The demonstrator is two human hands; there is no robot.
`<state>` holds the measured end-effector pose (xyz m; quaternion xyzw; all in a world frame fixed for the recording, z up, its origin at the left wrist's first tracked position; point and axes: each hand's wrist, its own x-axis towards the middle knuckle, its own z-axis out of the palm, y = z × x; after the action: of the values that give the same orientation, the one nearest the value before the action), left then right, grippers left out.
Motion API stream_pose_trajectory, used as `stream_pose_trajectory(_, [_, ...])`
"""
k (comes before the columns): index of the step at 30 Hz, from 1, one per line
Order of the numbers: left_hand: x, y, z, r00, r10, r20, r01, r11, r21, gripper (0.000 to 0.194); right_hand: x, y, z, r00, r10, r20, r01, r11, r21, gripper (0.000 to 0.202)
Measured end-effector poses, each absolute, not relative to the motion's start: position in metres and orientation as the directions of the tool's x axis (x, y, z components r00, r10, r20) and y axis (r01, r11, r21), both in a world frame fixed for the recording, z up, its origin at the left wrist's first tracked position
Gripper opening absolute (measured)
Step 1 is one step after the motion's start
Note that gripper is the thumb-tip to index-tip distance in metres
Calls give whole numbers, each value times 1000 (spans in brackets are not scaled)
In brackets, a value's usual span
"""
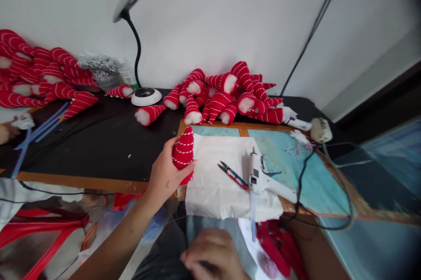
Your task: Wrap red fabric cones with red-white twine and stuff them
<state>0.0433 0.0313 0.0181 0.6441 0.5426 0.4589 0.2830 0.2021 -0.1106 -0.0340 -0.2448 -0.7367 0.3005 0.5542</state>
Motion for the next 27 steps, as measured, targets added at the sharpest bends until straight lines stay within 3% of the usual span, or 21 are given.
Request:
stream_pose_trajectory(4, [48,23,14,45,922,385,615,-329,717,85,205,-95,1,-37,843,536,137,536,-833,27])
stream_pose_trajectory(8, [42,17,0,123,886,446,603,-424,676,85,205,-70,5,113,900,421,207,393,-896,20])
stream_pose_trajectory(16, [30,7,4,107,855,508,579,-469,667,62,196,-30,6,53,856,515,319,474,-821,33])
stream_pose_trajectory(20, [38,-7,23,132,820,557,653,-495,574,56,182,-19,11,81,913,399,133,387,-913,62])
stream_pose_trajectory(22, [43,-15,30,140,820,555,676,-489,551,58,176,-15,12,89,949,304,-47,308,-950,63])
stream_pose_trajectory(27, [40,-28,39,196,875,443,555,-472,685,62,178,-13,16,102,994,50,-385,86,-919,57])
